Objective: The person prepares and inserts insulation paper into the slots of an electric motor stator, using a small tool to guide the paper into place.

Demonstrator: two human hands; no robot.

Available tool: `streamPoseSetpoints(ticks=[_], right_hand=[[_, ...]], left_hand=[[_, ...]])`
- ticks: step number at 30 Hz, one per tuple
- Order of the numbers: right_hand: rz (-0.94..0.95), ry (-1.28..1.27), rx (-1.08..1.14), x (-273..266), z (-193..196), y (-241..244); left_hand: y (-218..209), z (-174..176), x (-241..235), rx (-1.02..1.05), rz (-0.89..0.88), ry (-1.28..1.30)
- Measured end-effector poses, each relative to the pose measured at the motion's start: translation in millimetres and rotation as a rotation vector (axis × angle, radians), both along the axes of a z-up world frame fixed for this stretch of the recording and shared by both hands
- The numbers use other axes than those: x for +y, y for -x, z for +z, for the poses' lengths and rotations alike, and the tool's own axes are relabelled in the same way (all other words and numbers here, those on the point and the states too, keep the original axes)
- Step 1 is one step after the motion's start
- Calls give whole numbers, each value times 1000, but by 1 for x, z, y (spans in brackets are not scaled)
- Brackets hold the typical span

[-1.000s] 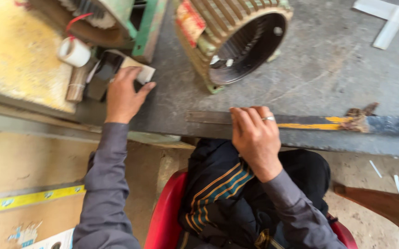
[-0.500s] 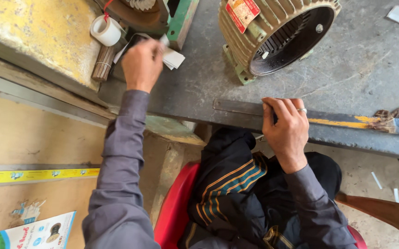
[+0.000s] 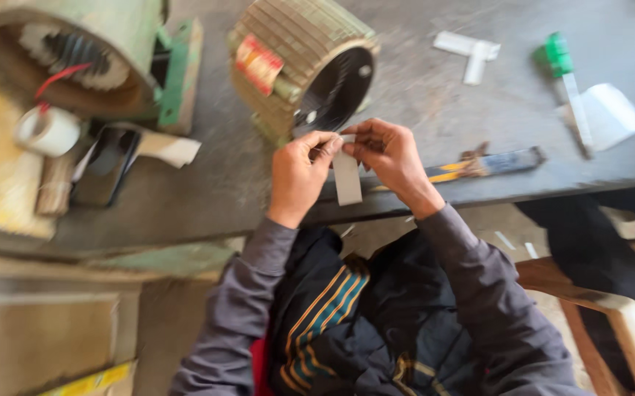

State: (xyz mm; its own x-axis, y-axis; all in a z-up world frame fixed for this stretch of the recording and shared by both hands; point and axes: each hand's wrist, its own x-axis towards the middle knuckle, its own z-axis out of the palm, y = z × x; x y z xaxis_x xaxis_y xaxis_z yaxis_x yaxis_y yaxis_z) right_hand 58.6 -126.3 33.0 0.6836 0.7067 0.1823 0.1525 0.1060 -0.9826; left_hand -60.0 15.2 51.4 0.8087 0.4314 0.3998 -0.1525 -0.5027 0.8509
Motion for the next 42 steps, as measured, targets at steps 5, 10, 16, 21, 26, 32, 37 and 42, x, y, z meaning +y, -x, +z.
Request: streamPoseSetpoints(ticks=[5, 10, 16, 21, 26, 32, 37, 42], right_hand=[[-180, -25, 85, -23, -11, -32], [-284, -49, 39, -26, -23, -34], [-427, 92, -329, -27, -20, -20], [-408, 76, -243, -28, -17, -19], [-403, 44, -216, -28, -19, -20], [-296, 5, -91, -31, -23, -22], [-244, 11, -71, -32, -25, -24], [-253, -10, -34, -32, -22, -26]], left_hand=[[-53, -26, -27, -121, -13, 163], [-65, -41, -24, -19, -77, 377], [-62, -41, -23, 22, -86, 434], [-60, -36, -24, 40, -95, 390], [-58, -34, -29, 29, -62, 320], [-53, -31, -30, -85, -44, 177], [-51, -28, -31, -63, -30, 180], [-48, -22, -35, -84, 23, 1]])
